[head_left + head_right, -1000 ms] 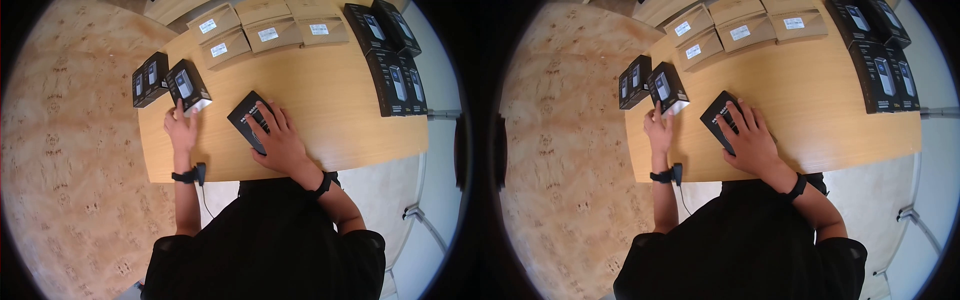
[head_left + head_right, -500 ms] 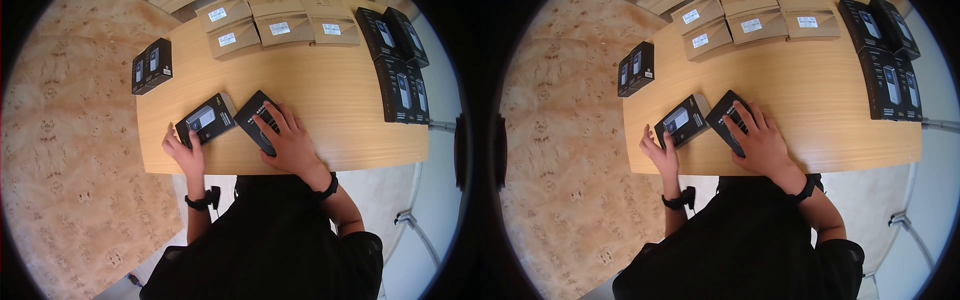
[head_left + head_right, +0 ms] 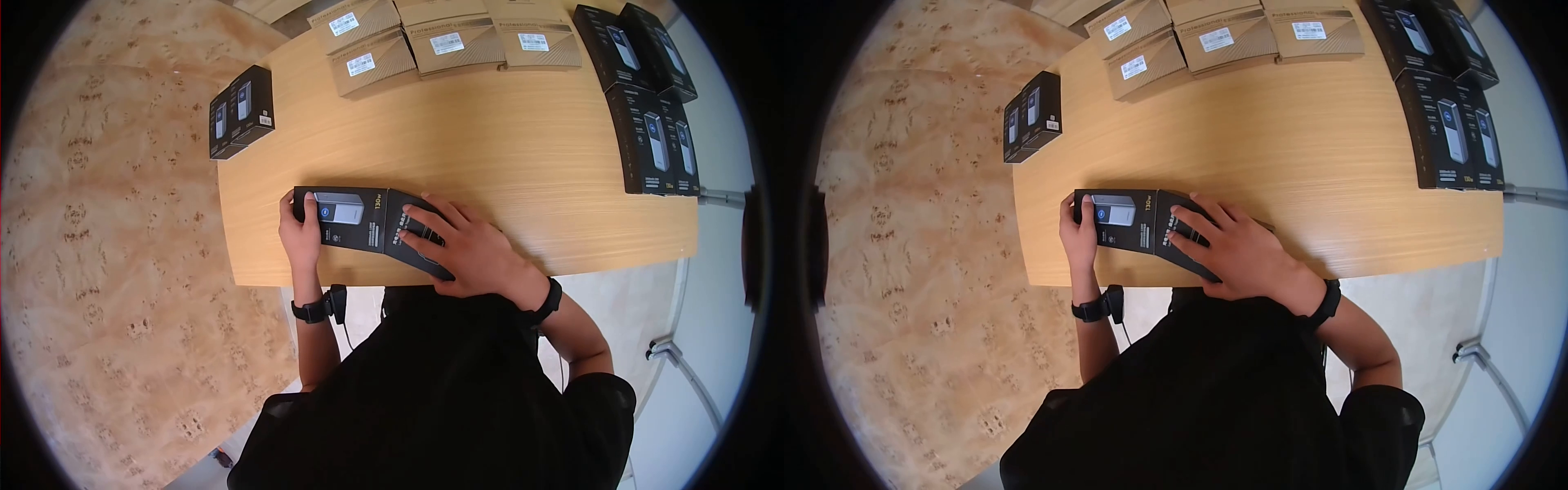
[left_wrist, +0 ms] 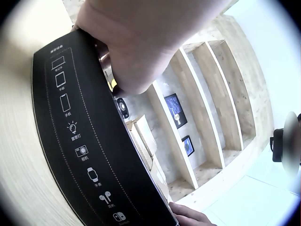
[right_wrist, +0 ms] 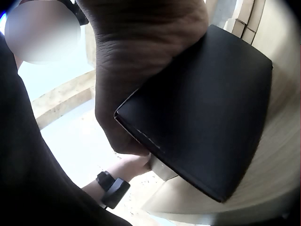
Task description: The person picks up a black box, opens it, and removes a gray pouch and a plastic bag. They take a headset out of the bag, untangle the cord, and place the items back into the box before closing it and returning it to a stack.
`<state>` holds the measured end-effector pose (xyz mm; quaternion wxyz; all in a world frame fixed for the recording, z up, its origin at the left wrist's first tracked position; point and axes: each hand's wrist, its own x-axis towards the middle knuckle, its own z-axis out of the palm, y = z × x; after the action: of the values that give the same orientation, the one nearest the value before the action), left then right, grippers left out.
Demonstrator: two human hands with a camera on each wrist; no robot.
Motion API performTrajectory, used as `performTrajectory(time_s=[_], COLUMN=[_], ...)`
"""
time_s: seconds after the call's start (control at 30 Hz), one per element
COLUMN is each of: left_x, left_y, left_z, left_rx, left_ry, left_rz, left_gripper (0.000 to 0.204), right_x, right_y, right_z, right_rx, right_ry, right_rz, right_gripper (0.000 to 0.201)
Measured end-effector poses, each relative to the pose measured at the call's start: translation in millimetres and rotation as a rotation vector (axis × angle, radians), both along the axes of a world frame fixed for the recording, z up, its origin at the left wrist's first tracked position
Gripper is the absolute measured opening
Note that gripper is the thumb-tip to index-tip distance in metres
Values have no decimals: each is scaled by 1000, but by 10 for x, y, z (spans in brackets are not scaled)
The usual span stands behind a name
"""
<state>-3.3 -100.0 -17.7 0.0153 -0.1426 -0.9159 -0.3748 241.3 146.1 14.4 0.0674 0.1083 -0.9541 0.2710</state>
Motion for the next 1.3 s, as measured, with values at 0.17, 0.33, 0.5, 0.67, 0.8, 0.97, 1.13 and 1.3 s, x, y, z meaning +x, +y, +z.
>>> performTrajectory(time_s=[0.17, 0.33, 0.5, 0.67, 0.8, 0.97, 1.13, 1.3], left_x=[-86, -173, -226, -286, -309, -317, -242, 30], left_y=[-35, -8, 14, 14, 5, 63, 54, 173], left_z=[-28, -32, -46, -63, -71, 6, -104, -143], left_rx=[44, 121, 165, 211, 236, 115, 179, 122], left_ry=[-69, -92, -71, -80, -98, -135, -94, -31], left_rz=[-6, 2, -41, -59, -68, -39, -71, -82], left_gripper=[38, 33, 31, 29, 25, 23, 30, 43], right_x=[16, 22, 31, 35, 39, 61, 77, 86], right_y=[7, 19, 17, 34, 41, 38, 28, 13], right_z=[-24, -24, -22, -23, 6, -10, -97, -77], right_rx=[-11, -13, -10, -12, -13, -44, -141, -242], right_ry=[11, 18, 7, 6, -2, 31, 111, 227], right_rz=[2, 15, 24, 48, 55, 86, 29, -65], right_gripper=[82, 79, 77, 75, 73, 67, 58, 54])
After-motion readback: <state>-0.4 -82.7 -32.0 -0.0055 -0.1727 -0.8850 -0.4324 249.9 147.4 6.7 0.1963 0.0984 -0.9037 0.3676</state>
